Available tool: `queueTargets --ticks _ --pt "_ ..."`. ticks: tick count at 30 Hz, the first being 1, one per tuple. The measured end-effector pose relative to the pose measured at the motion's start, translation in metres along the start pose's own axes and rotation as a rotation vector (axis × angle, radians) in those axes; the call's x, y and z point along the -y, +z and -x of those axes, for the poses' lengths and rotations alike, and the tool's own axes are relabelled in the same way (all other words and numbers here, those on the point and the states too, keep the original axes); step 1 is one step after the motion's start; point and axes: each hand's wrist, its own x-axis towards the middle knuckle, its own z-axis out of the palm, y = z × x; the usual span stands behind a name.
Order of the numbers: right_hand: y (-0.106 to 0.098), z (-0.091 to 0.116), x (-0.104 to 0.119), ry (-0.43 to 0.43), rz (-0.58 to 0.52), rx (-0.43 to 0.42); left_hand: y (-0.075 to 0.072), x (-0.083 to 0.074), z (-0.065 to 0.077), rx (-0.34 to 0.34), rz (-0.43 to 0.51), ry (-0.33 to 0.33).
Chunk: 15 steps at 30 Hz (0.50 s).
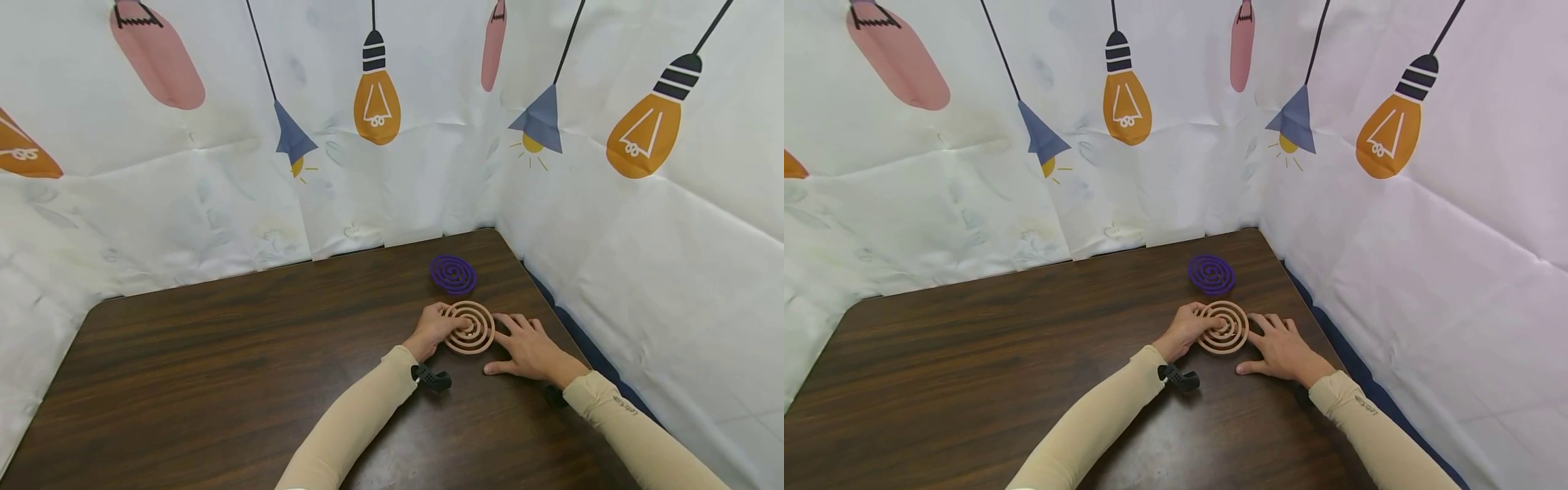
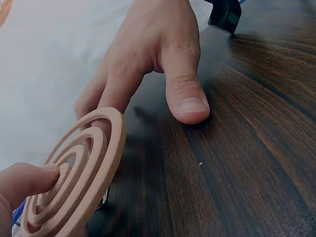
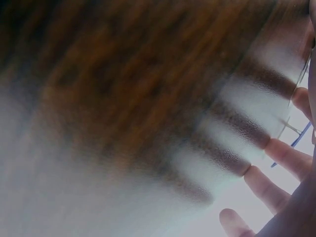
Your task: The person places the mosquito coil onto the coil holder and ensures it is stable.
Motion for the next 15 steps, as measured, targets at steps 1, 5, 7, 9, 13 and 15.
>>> queueTargets --ticks 1,5,7,9,13,15 --pt "-0.0001 0.0001 0.0002 0.002 -0.002 0.002 -0.0003 0.0000 0.0000 0.000 -0.004 -0.002" --pt "-0.0002 0.0002 0.0006 0.006 -0.006 0.007 -0.0012 -0.0001 -0.0004 0.001 -0.013 -0.006" --pt "-0.0001 0.0004 0.0005 0.006 -0.008 0.007 -0.0016 0.0001 -0.0003 0.006 -0.016 -0.006" --pt "0.0001 0.0008 0.0003 0.006 -0.008 0.008 -0.0019 0.0001 -0.0006 0.011 -0.010 -0.008" --pt "0.0017 0.0028 0.0011 0.006 0.004 0.007 -0.0015 -0.0002 0.0009 0.018 0.014 -0.010" --pt "0.0024 0.0036 0.0019 0.004 0.007 0.011 -0.0013 -0.0002 0.0018 0.016 0.021 -0.010"
